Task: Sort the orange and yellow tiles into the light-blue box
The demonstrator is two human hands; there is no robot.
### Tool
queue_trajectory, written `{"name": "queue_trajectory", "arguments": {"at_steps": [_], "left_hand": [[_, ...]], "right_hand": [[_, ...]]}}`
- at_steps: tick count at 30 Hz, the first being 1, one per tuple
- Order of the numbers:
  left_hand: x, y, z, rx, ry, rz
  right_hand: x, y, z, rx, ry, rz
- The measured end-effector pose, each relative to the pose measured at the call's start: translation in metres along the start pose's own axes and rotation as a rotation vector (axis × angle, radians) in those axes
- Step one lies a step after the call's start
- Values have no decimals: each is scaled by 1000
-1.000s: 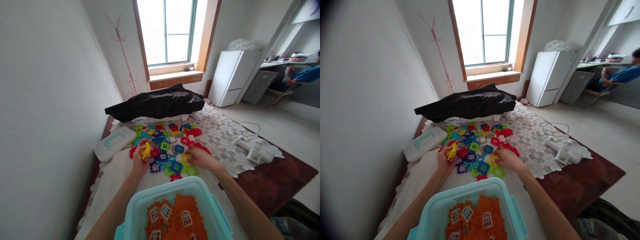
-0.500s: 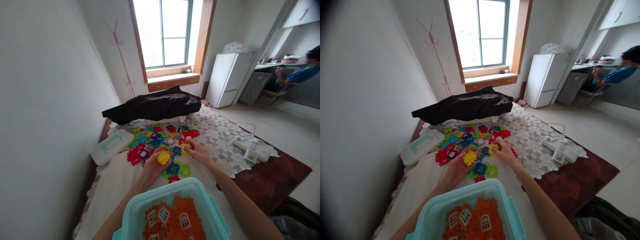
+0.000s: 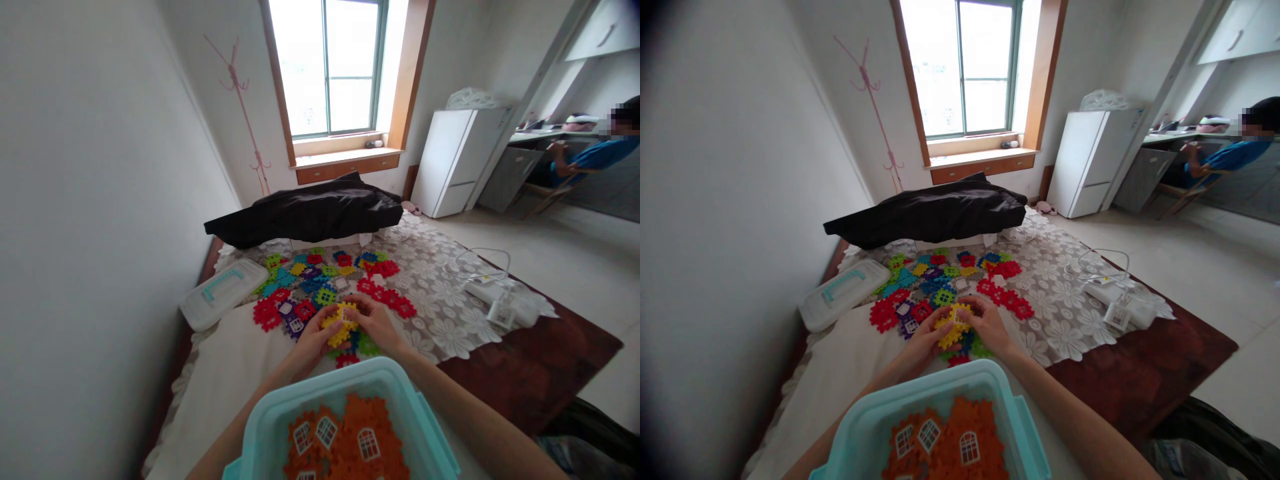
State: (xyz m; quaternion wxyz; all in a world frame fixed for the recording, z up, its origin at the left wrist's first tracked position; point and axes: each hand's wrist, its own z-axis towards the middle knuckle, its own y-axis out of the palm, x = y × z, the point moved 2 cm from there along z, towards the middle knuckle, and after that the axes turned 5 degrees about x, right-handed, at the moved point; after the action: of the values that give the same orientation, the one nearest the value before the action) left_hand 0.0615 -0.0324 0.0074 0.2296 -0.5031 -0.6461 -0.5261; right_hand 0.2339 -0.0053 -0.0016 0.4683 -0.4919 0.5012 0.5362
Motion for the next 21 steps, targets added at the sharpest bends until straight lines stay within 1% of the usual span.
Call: {"name": "queue_trajectory", "arguments": {"at_steps": [4, 8, 11, 16, 21], "left_hand": [[-1, 1, 1, 9, 5, -11], [0, 1, 1, 10, 17, 38], [0, 0, 1, 20, 17, 83], [2, 2, 0, 21, 8, 71], [5, 5, -2, 29, 5, 63]], "right_hand": [[4, 0, 1, 36, 7, -91], [10, -1, 4, 28, -21, -220], [10, -2, 4, 8, -24, -210], [7, -1, 1, 15, 31, -191], [6, 0, 0, 24, -20, -155]]}}
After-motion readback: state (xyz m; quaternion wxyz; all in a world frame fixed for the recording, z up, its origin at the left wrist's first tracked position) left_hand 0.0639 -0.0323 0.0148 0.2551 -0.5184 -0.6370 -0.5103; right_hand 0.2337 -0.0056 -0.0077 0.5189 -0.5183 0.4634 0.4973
